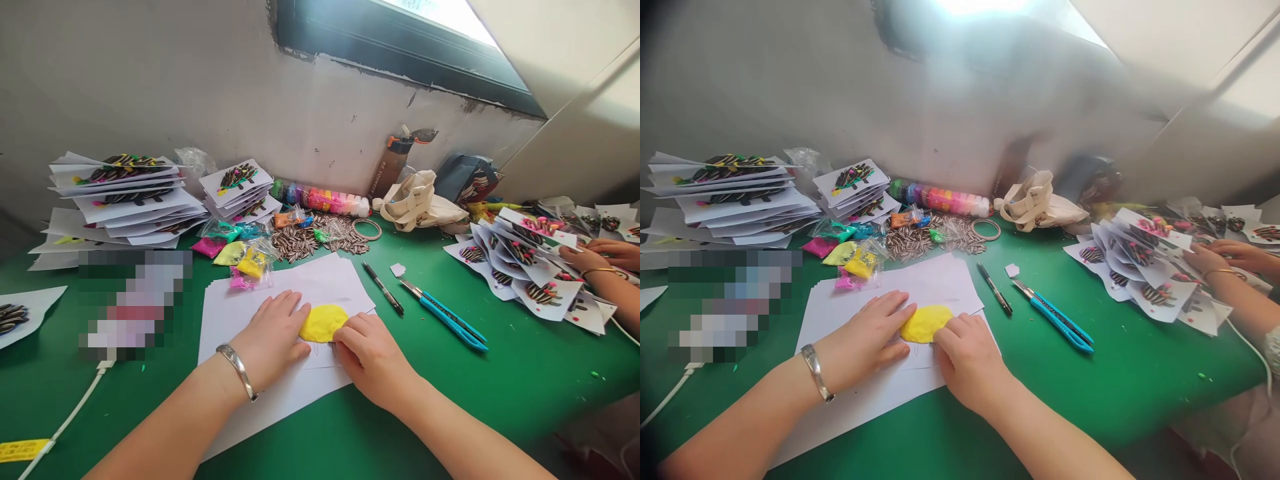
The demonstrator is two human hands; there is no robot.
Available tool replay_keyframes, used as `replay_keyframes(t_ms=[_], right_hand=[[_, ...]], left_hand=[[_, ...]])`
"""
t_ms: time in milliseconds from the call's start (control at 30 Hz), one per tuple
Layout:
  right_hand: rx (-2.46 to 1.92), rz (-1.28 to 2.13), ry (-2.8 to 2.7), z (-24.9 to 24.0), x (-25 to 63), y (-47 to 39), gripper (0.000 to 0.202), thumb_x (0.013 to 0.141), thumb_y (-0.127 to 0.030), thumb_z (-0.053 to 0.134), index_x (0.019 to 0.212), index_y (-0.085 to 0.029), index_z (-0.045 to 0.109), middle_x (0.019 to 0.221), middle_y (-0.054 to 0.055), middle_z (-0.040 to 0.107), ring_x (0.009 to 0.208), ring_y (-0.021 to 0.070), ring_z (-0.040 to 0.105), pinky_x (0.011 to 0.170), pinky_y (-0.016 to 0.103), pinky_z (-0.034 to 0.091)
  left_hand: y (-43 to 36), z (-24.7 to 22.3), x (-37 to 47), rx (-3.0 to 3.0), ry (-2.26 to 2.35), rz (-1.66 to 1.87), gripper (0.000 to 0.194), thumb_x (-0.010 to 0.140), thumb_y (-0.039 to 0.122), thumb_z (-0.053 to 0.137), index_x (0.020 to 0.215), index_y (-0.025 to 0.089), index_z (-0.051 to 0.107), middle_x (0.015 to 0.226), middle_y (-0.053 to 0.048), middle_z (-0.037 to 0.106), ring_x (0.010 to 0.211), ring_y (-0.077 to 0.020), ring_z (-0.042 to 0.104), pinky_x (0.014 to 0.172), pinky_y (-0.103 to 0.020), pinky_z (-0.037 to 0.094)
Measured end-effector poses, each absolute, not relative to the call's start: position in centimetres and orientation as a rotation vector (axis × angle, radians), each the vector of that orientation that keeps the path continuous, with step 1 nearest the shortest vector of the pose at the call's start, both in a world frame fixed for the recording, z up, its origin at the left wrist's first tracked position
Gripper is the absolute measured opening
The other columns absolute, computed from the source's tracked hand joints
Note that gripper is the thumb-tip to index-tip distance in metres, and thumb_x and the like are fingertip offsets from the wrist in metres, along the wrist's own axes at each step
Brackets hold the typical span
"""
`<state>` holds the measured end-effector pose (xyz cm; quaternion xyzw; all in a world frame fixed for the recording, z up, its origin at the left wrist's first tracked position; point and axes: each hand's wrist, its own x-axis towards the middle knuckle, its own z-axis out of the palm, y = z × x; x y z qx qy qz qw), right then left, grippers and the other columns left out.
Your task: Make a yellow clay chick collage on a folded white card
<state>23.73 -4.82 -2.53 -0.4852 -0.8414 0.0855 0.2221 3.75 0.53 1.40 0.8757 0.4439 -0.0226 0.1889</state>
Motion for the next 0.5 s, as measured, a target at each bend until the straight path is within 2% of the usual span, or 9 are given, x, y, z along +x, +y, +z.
replay_keyframes(t_ms=[500], right_hand=[[-1.366, 0.188, -2.328, -2.56, 22.69, -4.99, 0.017, 0.082, -0.006, 0.047, 0.08, -0.019, 0.058, 0.074, 0.004, 0.054, 0.071, 0.0174, 0.043, 0.065, 0.031, 0.031]], left_hand=[[0.41, 1.38, 3.72, 2.48, 1.237, -0.024, 0.04, 0.078, 0.025, 0.056, 0.118, 0.022, 0.051, 0.127, -0.011, 0.048, 0.123, -0.0294, 0.039, 0.102, -0.046, 0.032]])
